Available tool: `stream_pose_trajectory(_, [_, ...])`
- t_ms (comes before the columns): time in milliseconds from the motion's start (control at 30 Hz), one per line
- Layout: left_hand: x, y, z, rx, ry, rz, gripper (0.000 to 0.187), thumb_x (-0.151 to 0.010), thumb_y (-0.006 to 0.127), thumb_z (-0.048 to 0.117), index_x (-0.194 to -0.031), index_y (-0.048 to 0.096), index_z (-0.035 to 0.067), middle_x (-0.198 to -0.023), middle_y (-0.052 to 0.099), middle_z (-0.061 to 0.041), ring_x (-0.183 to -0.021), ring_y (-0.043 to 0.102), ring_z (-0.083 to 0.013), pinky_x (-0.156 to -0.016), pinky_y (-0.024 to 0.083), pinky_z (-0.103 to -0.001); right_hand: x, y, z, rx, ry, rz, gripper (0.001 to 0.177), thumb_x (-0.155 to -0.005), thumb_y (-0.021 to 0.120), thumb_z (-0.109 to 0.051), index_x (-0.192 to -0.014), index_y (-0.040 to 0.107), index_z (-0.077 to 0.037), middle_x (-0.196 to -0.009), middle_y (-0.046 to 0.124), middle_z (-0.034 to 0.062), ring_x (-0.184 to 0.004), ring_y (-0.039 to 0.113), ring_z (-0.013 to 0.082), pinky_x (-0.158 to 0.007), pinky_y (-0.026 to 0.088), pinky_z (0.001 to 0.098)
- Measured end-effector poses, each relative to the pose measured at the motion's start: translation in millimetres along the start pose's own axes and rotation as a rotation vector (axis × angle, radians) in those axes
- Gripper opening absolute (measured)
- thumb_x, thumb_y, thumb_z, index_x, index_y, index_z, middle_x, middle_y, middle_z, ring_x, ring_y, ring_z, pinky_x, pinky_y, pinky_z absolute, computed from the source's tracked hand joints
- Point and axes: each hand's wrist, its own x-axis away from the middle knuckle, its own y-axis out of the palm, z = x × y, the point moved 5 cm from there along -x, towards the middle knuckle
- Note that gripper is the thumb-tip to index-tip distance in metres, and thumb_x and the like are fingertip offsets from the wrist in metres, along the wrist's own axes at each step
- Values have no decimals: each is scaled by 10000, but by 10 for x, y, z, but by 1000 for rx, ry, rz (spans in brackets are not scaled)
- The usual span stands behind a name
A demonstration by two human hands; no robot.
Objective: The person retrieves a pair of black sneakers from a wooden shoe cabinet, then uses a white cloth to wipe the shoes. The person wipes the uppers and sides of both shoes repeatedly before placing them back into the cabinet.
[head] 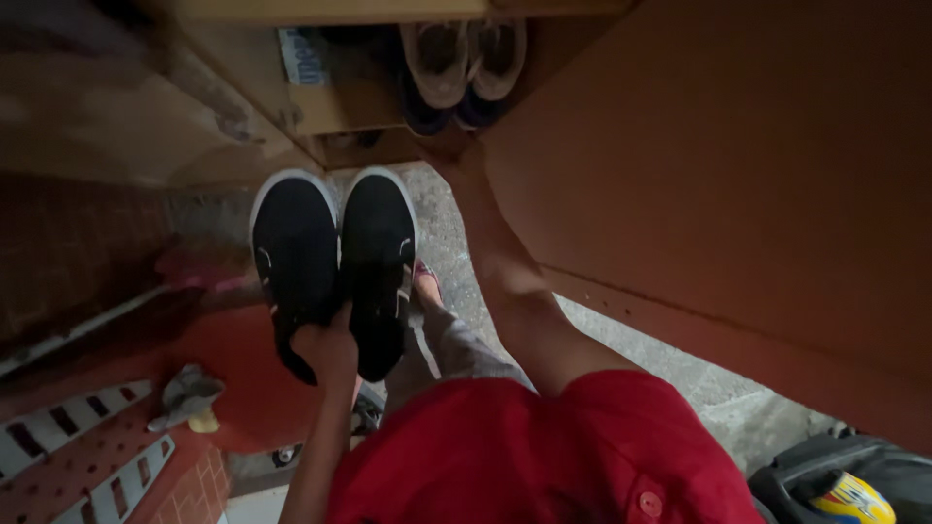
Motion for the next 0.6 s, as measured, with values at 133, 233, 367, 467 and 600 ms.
stream_pose_trajectory(133, [-12,-27,-133,-165,-60,-12,370,-924,770,203,-864,658,-145,-824,730,-215,-730,681,-310,-760,498,-427,-233,110,-46,-91,-17,-5,261,-1011,570,-236,-1165,616,-31,-994,671,153,-862,603,339,-737,513,491])
stream_pose_trajectory(233, [-80,-51,-88,-218,-26,-1,393,-927,780,214,-848,651,-149,-799,712,-220,-712,671,-313,-732,493,-436,-294,205,-33,-99,-16,5,255,-1005,569,-223,-1159,615,-25,-996,673,162,-859,609,341,-737,521,489])
stream_pose_trajectory(367, [-80,-74,-83,61,-135,26,381,-880,782,144,-1091,613,-125,-1065,695,-169,-934,664,-280,-832,478,-409,-327,222,-13,-104,-10,10,248,-998,568,-205,-1152,615,-16,-999,675,172,-856,618,344,-738,532,486])
stream_pose_trajectory(467, [-83,-73,-92,22,-215,32,398,-886,771,131,-1129,627,-150,-1111,725,-183,-980,682,-297,-872,485,-417,-422,253,-30,-106,-15,13,243,-992,567,-192,-1146,614,-10,-1000,676,180,-853,624,346,-738,540,484])
stream_pose_trajectory(600, [-170,-90,-52,177,-91,51,550,-868,750,109,-1323,535,-113,-1343,587,-184,-1161,574,-277,-963,438,-385,-520,271,-53,-117,-20,9,236,-984,566,-174,-1138,614,-2,-1003,678,191,-850,632,349,-739,550,481])
